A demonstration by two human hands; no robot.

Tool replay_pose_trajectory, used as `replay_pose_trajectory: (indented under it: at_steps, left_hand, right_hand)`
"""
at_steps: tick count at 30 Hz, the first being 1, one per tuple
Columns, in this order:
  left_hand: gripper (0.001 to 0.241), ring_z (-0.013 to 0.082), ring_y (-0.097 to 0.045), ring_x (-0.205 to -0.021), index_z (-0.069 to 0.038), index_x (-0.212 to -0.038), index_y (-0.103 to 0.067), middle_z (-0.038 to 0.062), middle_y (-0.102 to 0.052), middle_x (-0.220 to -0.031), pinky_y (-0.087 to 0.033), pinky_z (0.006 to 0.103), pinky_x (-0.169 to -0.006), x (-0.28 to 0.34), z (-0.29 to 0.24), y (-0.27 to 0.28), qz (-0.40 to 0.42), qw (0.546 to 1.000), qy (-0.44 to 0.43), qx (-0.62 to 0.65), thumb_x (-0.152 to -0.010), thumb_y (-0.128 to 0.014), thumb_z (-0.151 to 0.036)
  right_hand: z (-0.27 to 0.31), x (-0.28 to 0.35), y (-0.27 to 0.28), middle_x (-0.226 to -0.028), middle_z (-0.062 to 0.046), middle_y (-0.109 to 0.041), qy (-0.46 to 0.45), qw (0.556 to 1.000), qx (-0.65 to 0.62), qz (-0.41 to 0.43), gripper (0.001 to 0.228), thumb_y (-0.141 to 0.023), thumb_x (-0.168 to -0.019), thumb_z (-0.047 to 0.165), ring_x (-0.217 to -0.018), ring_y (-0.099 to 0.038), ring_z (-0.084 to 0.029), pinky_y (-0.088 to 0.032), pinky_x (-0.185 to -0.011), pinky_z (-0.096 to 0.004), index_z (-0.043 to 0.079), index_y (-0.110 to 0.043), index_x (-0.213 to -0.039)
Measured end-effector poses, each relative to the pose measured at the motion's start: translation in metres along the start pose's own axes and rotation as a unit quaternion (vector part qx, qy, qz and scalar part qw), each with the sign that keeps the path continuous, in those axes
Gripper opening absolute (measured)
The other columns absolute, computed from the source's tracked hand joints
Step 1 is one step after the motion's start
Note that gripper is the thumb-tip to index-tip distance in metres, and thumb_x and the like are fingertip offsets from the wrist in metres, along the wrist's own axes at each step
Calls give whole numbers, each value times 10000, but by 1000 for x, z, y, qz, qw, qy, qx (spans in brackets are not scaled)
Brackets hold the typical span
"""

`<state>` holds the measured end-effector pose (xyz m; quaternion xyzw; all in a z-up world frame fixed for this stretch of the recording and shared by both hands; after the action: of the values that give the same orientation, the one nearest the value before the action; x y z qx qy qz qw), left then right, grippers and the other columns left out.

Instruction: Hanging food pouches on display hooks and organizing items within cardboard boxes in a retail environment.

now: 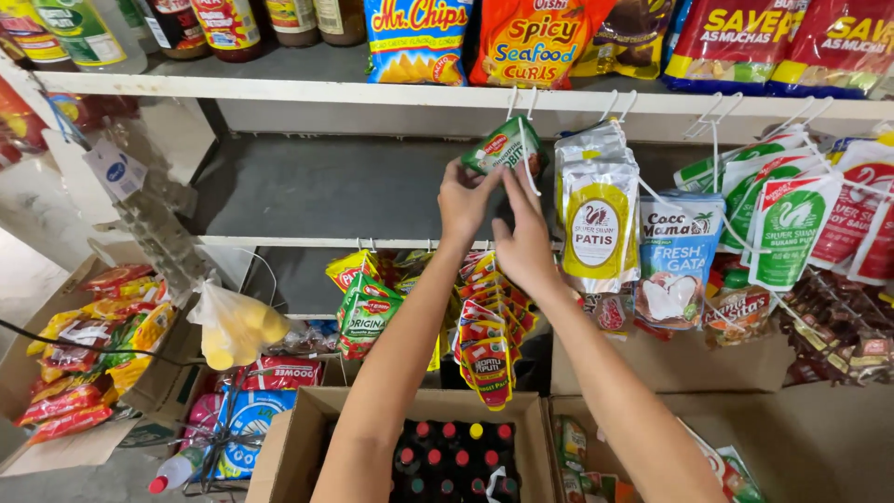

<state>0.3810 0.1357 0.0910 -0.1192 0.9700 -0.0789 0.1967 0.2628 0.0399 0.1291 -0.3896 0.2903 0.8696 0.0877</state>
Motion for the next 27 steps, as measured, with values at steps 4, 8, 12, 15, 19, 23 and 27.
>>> replay_pose_trajectory:
  at_steps: [4, 8, 12, 15, 19, 23, 27]
  left_hand:
    - [656, 196, -681, -1105, 33, -1357, -510, 159, -687, -1242, -573, 323, -918, 57, 20, 20, 25, 999, -3, 43, -828, -844, -164]
    - [444, 204, -661, -1157, 35, -1336, -527, 171, -669, -1282, -548, 323, -996, 132, 32, 33, 15, 997, -4, 78, -952, -714, -83]
    - [259, 195, -666, -1126, 39, -1261, -583, 149, -687, -1217, -544, 318, -957, 226, 28, 26, 34, 990, 60, 127, -1012, -636, -11]
    - [224, 180, -681, -1117, 27, -1251, -596, 132, -719, -1202, -538, 301, -999, 285, 52, 15, 80, 980, 107, 148, -1032, -604, -20]
    - [229, 172, -667, -1100, 26, -1269, -598, 122, -701, -1167, -535, 309, -993, 347, 69, -2, 139, 969, 160, 125, -1041, -604, -1]
    - [224, 159, -664, -1149, 17, -1269, -592, 103, -703, -1225, -520, 299, -1026, 397, 97, -26, 205, 951, 206, 101, -1048, -586, -19]
    - [213, 159, -656, -1150, 27, -1274, -604, 108, -695, -1239, -515, 303, -1037, 450, 128, -48, 257, 940, 218, 54, -1069, -581, -26]
  right_hand:
    - [33, 68, 11, -1607, -186, -410, -32, 998, -45, 24, 619, -619, -882, -87, -1491, -427, -357, -375, -1195, -417, 46, -509, -1477]
    - [30, 135, 17, -1473, -163, -540, -50, 996, -76, 17, 486, -603, -917, -81, -1387, -540, -321, -436, -1161, -396, 37, -570, -1387]
    - [16, 190, 26, -1326, -151, -590, -131, 985, -107, -34, 463, -590, -909, -85, -1204, -636, -262, -511, -1047, -366, 8, -561, -1361]
    - [0, 225, 45, -1232, -133, -601, -183, 970, -145, -72, 376, -564, -951, -99, -1121, -664, -222, -542, -973, -329, 5, -570, -1312]
    - [-19, 272, 85, -1163, -111, -633, -231, 962, -104, -101, 375, -557, -944, -124, -1038, -701, -192, -564, -931, -310, 12, -594, -1292]
    - [-54, 332, 121, -1152, -109, -624, -270, 953, -59, -127, 384, -569, -962, -144, -1037, -685, -200, -563, -921, -311, 24, -584, -1306]
    - [-91, 404, 152, -1134, -111, -605, -313, 939, -57, -133, 453, -533, -958, -167, -991, -646, -193, -541, -839, -304, 37, -569, -1360]
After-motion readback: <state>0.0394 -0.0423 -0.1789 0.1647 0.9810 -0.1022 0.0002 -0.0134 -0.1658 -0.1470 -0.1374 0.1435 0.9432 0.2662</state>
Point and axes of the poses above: each hand's wrist, its own x-axis away from the middle knuckle, its own y-axis out of the back of the hand, z = x × y, the point moved 1 cm from there along -x, towards the middle knuckle
